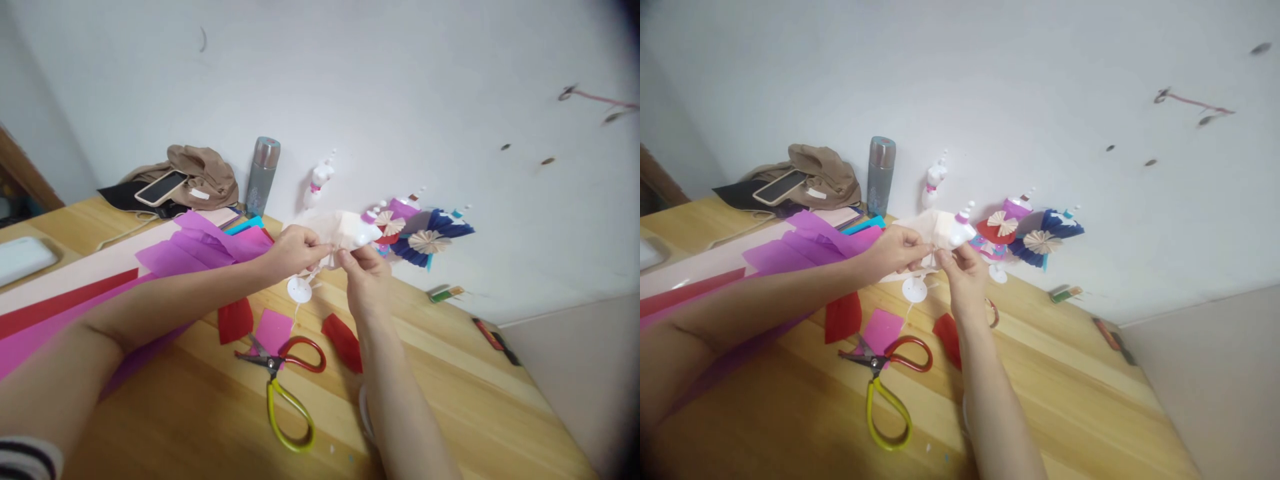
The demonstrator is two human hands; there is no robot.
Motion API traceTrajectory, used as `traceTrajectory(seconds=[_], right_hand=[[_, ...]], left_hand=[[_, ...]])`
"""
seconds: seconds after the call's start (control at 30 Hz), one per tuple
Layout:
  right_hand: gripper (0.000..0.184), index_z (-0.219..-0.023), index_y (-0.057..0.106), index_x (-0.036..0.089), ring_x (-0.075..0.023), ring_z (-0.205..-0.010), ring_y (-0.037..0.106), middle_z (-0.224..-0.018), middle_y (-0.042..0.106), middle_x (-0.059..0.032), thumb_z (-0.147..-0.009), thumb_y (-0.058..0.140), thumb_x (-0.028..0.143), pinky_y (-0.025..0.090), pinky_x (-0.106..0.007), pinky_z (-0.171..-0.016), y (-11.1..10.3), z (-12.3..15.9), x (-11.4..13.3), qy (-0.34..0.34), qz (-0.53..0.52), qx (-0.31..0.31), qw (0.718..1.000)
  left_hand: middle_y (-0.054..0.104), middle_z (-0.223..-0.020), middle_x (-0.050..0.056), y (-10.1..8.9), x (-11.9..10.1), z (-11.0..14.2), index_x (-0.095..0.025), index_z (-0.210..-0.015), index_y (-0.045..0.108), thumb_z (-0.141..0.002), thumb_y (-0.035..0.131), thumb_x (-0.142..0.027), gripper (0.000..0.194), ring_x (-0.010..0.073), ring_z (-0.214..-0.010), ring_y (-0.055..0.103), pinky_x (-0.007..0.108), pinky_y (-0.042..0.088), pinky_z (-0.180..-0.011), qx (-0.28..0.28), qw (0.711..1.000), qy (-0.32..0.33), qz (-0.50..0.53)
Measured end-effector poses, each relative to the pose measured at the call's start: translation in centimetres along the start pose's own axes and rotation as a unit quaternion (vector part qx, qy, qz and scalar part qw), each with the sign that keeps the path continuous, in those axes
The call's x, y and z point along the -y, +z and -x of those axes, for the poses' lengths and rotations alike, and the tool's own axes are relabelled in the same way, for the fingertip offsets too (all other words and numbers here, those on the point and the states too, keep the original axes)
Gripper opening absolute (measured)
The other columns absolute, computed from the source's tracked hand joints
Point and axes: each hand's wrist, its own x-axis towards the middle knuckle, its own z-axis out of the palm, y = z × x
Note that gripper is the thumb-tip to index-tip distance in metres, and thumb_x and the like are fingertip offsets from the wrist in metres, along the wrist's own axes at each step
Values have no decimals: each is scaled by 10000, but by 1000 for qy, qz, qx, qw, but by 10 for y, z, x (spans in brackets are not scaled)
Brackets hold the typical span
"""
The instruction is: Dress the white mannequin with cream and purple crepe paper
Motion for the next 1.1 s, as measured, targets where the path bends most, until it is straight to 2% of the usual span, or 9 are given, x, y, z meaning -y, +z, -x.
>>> traceTrajectory(seconds=[0.13, 0.33, 0.43, 0.53, 0.6, 0.7, 0.83, 0.93, 1.1], right_hand=[[178, -892, 756, 259, -213, -838, 698, -873, 776, -13, -730, 793, 323, 553, -374, -801, 1, 0, -1, -4, 2, 2, 1000], [206, -912, 755, 259, -229, -878, 705, -912, 778, -27, -739, 795, 363, 555, -407, -853, -1, 0, -3, -9, 7, 3, 1000], [234, -934, 754, 247, -236, -897, 705, -940, 780, -41, -739, 797, 370, 550, -417, -869, -3, -1, -5, -12, 7, 5, 1000], [255, -961, 753, 239, -239, -901, 699, -952, 780, -49, -745, 792, 369, 548, -411, -853, -3, -1, -5, -16, 13, 4, 1000], [242, -964, 754, 245, -234, -899, 698, -955, 780, -44, -753, 789, 358, 546, -402, -846, -3, -1, -5, -16, 13, 5, 1000], [203, -953, 758, 270, -227, -898, 701, -959, 777, -27, -763, 787, 338, 540, -396, -855, -4, -1, -6, -16, 5, 5, 1000], [184, -948, 759, 293, -233, -906, 703, -958, 773, -14, -769, 780, 333, 536, -404, -869, -4, -1, -7, -16, 6, 2, 1000], [184, -946, 757, 290, -225, -898, 701, -951, 774, -10, -768, 776, 334, 532, -397, -872, -5, -1, -8, -18, 16, -6, 1000], [190, -962, 746, 279, -229, -924, 699, -977, 774, -20, -784, 748, 348, 533, -404, -882, -4, -1, -7, -18, 37, -4, 999]], left_hand=[[403, -452, -70, -2, 3, -3, -162, -515, 457, -770, 730, -362, 423, 45, -426, 350, 211, 213, -453, -37, 999, 5, -20], [427, -495, -60, -1, 14, -9, -166, -552, 494, -750, 755, -422, 416, 73, -488, 389, 230, 259, -490, -41, 999, 14, -12], [456, -522, -49, -1, 18, -11, -166, -550, 480, -753, 761, -429, 435, 88, -534, 423, 241, 280, -526, -52, 997, 42, -24], [505, -584, -44, 0, 19, -8, -159, -606, 527, -744, 788, -379, 368, 99, -598, 455, 251, 304, -572, -104, 988, 89, -66], [529, -632, -50, 1, 17, -6, -159, -720, 596, -732, 808, -304, 257, 102, -632, 477, 251, 326, -602, -139, 981, 110, -78], [538, -667, -57, 5, 16, -5, -163, -872, 663, -733, 801, -184, 197, 97, -648, 495, 244, 364, -632, -144, 980, 131, -51], [585, -717, -28, 11, 18, -8, -144, -761, 661, -754, 757, -108, 104, 91, -663, 511, 236, 403, -646, -125, 980, 153, 1], [598, -731, -14, 14, 20, -8, -144, -693, 634, -771, 736, -102, 135, 96, -685, 533, 234, 414, -653, -136, 977, 165, 17], [603, -723, -13, 18, 27, -6, -148, -704, 605, -795, 713, -122, 143, 106, -702, 557, 236, 434, -662, -140, 974, 179, 29]])
